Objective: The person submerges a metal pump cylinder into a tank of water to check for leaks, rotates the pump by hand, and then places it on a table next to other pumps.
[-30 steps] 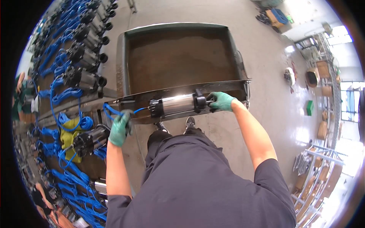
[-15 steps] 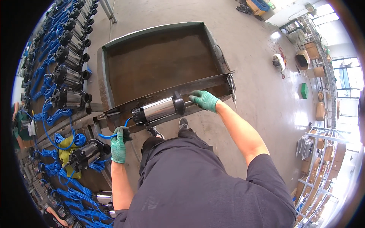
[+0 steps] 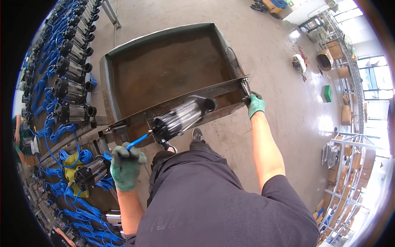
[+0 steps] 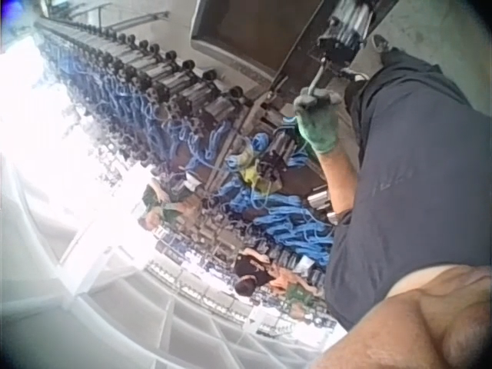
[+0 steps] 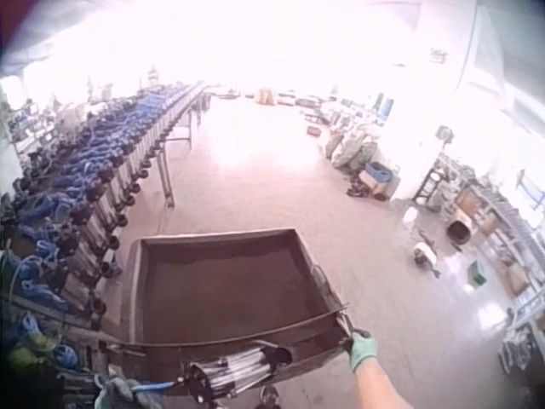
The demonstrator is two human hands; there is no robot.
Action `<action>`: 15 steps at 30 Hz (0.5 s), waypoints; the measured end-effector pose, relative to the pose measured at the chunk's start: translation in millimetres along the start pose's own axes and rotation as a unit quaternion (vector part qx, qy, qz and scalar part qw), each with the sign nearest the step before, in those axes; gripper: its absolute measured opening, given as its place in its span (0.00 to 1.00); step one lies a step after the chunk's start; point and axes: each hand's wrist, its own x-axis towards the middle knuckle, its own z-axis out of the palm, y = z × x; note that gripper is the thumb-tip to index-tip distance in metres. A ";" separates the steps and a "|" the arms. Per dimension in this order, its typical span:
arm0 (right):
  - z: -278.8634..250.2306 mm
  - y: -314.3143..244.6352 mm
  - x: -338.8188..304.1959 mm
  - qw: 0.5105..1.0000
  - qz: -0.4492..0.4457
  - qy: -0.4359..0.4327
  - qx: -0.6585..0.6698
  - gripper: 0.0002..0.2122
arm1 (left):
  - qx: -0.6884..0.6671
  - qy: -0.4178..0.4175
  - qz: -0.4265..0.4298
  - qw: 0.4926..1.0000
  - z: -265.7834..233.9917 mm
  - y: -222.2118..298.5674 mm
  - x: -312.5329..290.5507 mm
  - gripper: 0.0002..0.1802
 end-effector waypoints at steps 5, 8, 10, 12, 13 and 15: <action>-2.8 12.6 16.6 0.998 0.043 0.018 -0.041 0.11 | -0.080 -0.052 -0.062 0.994 28.4 -28.4 34.0 0.26; 13.0 -6.2 -26.8 0.750 -0.251 0.033 -0.611 0.15 | 0.023 0.039 -0.125 0.991 28.9 -37.6 47.7 0.30; 23.7 -16.2 -52.5 0.743 -0.294 -0.010 -0.602 0.14 | 0.039 0.056 -0.125 0.990 39.0 -44.9 56.8 0.34; 33.1 -12.3 -60.0 0.778 -0.314 -0.125 -0.530 0.13 | 0.037 0.063 -0.119 0.990 40.4 -46.2 66.6 0.34; 40.0 -7.5 -65.6 0.770 -0.336 -0.172 -0.515 0.14 | 0.033 0.067 -0.113 0.991 40.6 -46.0 70.3 0.34; 57.7 6.9 -66.8 0.750 -0.342 -0.192 -0.533 0.15 | 0.029 0.071 -0.112 0.991 45.0 -42.2 77.5 0.35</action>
